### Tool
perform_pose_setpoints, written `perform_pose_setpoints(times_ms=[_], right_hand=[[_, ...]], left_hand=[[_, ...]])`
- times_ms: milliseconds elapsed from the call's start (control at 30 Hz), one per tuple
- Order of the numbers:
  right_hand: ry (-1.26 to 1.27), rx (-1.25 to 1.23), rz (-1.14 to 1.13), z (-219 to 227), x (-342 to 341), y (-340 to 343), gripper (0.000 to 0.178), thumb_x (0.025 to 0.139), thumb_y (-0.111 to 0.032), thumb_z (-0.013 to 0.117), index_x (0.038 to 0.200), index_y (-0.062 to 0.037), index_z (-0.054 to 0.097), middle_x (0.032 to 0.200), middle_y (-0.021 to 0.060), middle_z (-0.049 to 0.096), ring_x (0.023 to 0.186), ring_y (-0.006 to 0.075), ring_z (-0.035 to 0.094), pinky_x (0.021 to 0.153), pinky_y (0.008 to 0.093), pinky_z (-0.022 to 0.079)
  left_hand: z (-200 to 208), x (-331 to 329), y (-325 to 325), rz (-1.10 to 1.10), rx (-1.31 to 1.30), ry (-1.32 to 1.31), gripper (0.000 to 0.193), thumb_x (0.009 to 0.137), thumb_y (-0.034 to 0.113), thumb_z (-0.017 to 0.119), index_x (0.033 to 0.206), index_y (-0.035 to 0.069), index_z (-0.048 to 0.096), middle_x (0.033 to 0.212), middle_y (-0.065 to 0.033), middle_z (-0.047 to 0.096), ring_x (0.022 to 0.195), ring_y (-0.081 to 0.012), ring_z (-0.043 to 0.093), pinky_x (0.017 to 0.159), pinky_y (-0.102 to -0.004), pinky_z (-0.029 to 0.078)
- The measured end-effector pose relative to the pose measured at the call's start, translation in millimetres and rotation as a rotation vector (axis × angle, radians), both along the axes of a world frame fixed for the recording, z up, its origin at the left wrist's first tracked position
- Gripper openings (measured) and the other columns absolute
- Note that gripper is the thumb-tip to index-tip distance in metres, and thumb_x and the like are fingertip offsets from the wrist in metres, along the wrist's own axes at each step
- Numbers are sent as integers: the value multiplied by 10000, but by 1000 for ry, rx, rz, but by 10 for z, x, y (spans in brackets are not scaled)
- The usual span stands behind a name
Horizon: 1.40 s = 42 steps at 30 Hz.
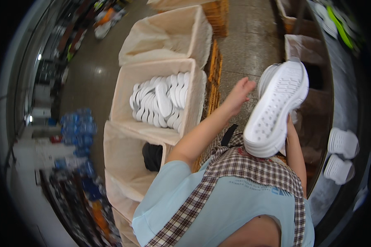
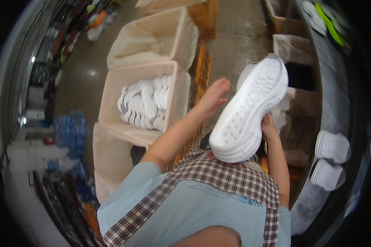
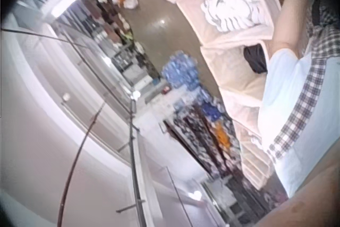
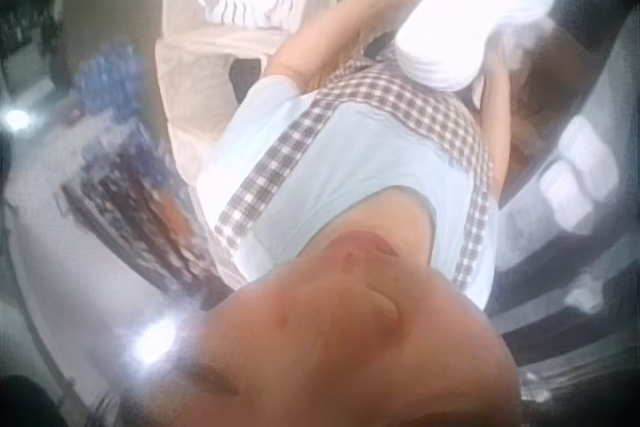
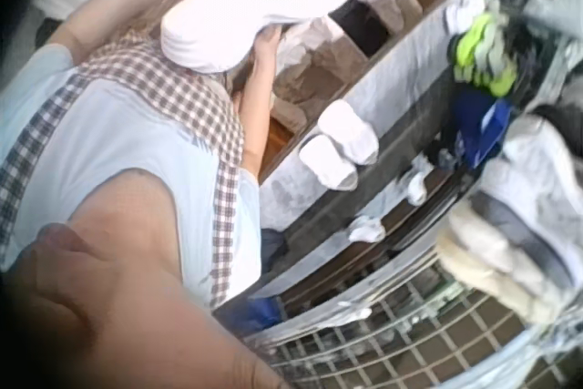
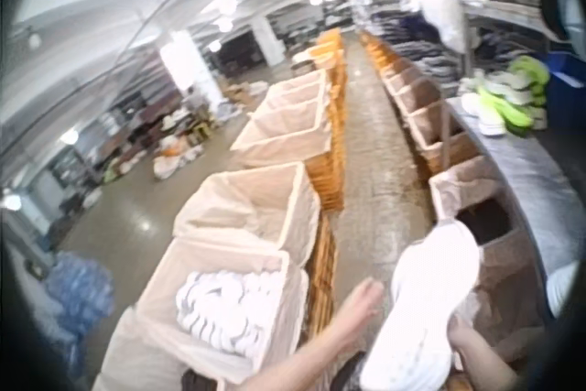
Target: The person picks up pairs of black and white slippers from a table, turns them over to show the soles, and places them into fabric-lined bins. The person repeats this process for multiple pairs, stacking them neatly in the bins.
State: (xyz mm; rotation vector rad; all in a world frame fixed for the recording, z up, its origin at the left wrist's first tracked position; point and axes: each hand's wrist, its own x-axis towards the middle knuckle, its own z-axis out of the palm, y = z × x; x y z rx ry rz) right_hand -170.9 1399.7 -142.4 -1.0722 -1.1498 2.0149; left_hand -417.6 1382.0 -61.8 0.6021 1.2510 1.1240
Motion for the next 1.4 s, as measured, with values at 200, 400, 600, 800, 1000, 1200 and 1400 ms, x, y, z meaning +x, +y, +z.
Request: perform_pose_setpoints(times_ms=[200,400,600,800,1000,1200,1400], right_hand=[[-103,83,203,294,-486,206,1072,704,-790,497,1368,36,334,1341,134,453,1215,228,449,1023,347,361],[-58,187,478,605,-1316,333,1073,704,-801,476,1354,43,354,1331,132,463,1204,230,459,1016,349,369],[20,143,735,864,-2611,276,728,884,-438,550,1370,52,317,1283,161,485,1170,229,473,1005,360,377],[80,314,747,728,-3767,60,494,897,-207,555,1312,18,410,1149,114,547,1048,182,509,888,318,439],[-319,1000,1184,-96,-5060,-71,519,784,-190,657,1240,-10,486,1193,122,562,1104,293,524,930,385,419],[-324,1753,1448,-981,-5934,-536,780,691,-314,741,1344,-59,399,1390,101,408,1321,270,340,1071,416,296],[-658,1818,1921,-1258,-6382,-597,1085,587,-447,808,1452,-96,254,1438,72,358,1353,234,274,1110,577,121]], left_hand=[[-418,52,-203,10,161,-317,743,926,436,503,1410,3,144,1354,-206,366,1241,-258,384,1010,-368,350],[-97,-550,-497,292,175,-166,638,951,327,450,1404,3,140,1355,-206,355,1229,-255,391,1014,-351,348],[-35,-1090,-1087,603,173,-136,622,944,313,466,1396,-1,177,1348,-195,373,1217,-248,409,1011,-346,354],[-271,-1878,-2045,980,52,-79,607,937,299,482,1388,-6,213,1342,-185,391,1205,-242,426,1009,-340,359],[-647,-2836,-2724,1208,-21,13,592,930,285,499,1379,-11,250,1336,-175,410,1193,-235,443,1006,-335,365],[-1151,-3391,-3081,1302,-54,51,578,923,270,515,1371,-15,286,1330,-165,428,1181,-229,461,1003,-330,370],[-1458,-3828,-3126,1323,-50,110,565,916,256,531,1363,-20,323,1323,-154,446,1169,-223,478,1001,-325,376]])
